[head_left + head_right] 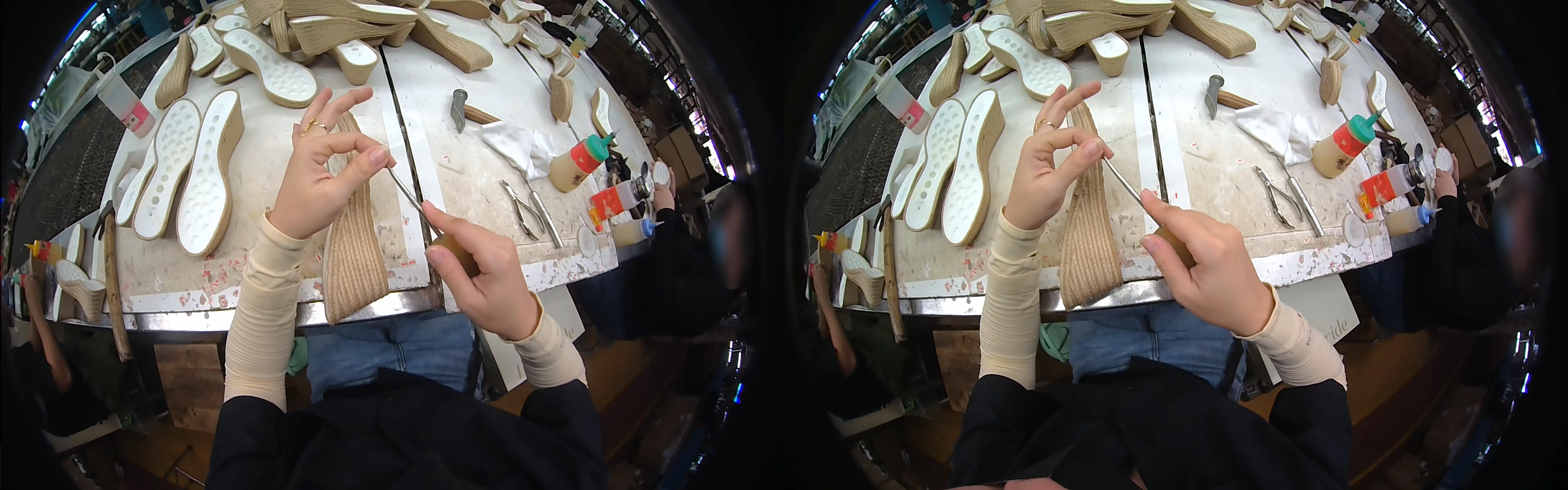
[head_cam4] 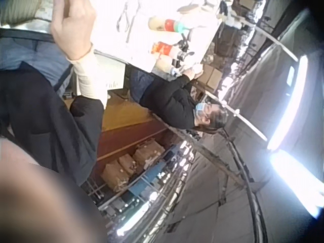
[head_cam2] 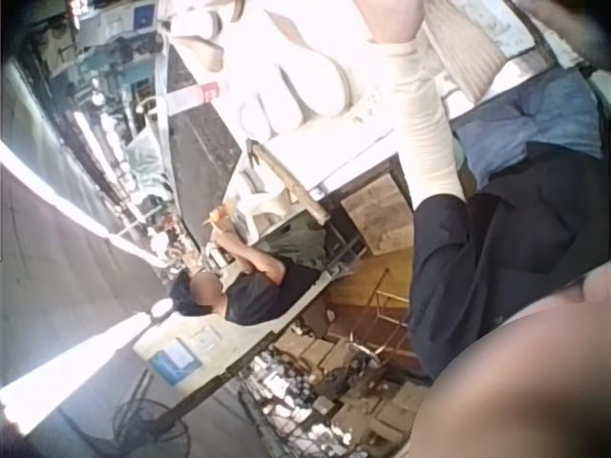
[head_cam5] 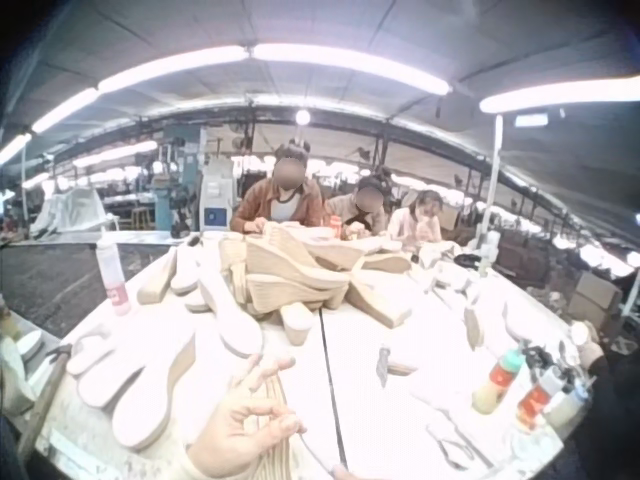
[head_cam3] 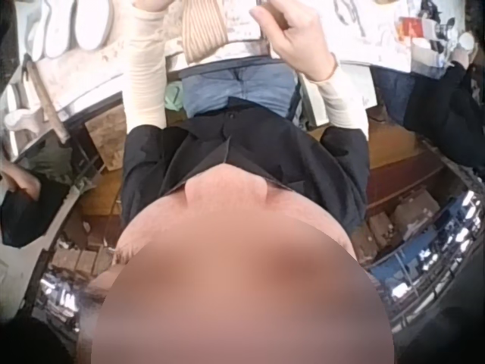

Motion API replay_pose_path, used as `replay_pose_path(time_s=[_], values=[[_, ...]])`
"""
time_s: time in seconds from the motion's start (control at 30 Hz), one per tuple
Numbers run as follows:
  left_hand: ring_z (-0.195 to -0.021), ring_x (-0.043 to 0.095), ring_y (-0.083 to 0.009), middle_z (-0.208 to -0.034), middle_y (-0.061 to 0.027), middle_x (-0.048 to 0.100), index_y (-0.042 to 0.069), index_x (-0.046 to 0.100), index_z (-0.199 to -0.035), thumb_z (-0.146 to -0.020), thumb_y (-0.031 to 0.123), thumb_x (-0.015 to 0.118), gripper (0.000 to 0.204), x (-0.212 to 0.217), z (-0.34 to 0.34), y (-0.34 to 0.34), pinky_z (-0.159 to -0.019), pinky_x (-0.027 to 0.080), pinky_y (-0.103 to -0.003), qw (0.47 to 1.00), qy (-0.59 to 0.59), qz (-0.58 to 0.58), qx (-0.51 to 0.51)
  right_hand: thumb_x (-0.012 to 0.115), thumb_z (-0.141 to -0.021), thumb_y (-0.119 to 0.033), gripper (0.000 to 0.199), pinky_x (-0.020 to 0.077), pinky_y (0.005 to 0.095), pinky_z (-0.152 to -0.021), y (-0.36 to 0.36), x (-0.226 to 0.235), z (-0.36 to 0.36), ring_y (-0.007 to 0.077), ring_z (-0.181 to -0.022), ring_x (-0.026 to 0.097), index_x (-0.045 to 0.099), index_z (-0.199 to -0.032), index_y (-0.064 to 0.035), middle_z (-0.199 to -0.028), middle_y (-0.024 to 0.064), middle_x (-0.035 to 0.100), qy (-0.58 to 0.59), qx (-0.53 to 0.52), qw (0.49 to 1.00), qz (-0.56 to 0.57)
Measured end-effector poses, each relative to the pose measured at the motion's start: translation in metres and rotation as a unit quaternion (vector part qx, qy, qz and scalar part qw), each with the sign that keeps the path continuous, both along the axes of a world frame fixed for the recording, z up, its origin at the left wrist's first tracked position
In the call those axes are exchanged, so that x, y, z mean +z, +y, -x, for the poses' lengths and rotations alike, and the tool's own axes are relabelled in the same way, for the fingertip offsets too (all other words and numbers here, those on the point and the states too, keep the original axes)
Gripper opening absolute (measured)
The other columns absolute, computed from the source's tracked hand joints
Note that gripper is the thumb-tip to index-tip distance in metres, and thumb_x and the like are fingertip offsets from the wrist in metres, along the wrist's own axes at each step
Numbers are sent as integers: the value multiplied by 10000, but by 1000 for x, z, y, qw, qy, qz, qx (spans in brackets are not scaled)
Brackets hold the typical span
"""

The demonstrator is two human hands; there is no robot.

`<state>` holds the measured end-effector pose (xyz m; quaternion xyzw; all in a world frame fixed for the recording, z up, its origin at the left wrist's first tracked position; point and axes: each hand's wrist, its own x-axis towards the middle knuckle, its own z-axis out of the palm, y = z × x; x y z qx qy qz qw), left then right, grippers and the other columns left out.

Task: The person trims the edges of a woven shoe heel using a small knife and a metal tool. They repeatedly scrape and smooth the heel surface, then place the finished piece aside and pick up another heel to continue the process.

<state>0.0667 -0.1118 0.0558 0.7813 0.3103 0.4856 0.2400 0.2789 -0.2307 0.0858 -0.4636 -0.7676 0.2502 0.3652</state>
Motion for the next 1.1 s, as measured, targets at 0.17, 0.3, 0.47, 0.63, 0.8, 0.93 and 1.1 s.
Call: replay_pose_path(time_s=[0.17,0.3,0.47,0.63,0.8,0.93,1.1], values=[[-1239,457,-272,-1250,-127,598,106,742,-798,-882,260,666,192,-5,1,4,-1110,236,-434,997,-74,-23,24,632,-882,-43,390,474,313,-589,3,-5,4,223,-607,605,578,-1258,43,-774,155,649,-1,4,1000,-13],[-1050,557,-183,-1106,-100,634,28,711,-832,-922,187,630,200,-11,11,12,-982,389,-338,970,-225,72,59,624,-900,-56,370,448,291,-563,-2,-14,1,176,-575,567,579,-1252,48,-714,123,621,16,3,999,37],[-913,546,-84,-972,-31,643,-1,668,-985,-943,144,588,171,-18,22,20,-824,447,-224,926,-232,289,75,578,-953,-84,360,401,206,-505,-11,-37,7,50,-544,491,556,-1296,21,-708,21,585,125,22,974,186],[-855,565,-87,-1048,-56,627,-17,597,-1208,-867,38,618,347,-25,14,9,-796,468,-224,955,-129,235,130,545,-981,-116,375,410,181,-476,-12,-53,16,18,-534,495,530,-1341,-12,-730,7,594,159,38,961,225],[-875,574,-92,-1126,-84,587,-61,556,-1252,-797,-38,644,464,-22,18,-16,-772,492,-207,925,-224,303,42,537,-990,-132,385,409,181,-477,-8,-52,18,22,-531,497,512,-1359,-26,-737,12,600,170,44,955,240],[-968,566,-114,-1181,-87,592,-64,561,-1240,-771,-47,645,477,-34,12,-45,-824,497,-240,911,-247,330,11,531,-994,-139,383,407,181,-475,-6,-50,17,25,-528,498,509,-1359,-25,-748,12,601,194,48,938,284],[-971,579,-149,-1202,-94,609,-58,581,-1204,-744,-46,652,466,-50,2,-49,-889,483,-302,927,-237,282,60,536,-994,-146,386,406,184,-471,-6,-52,17,30,-517,495,508,-1360,-26,-755,12,601,228,58,921,309]])
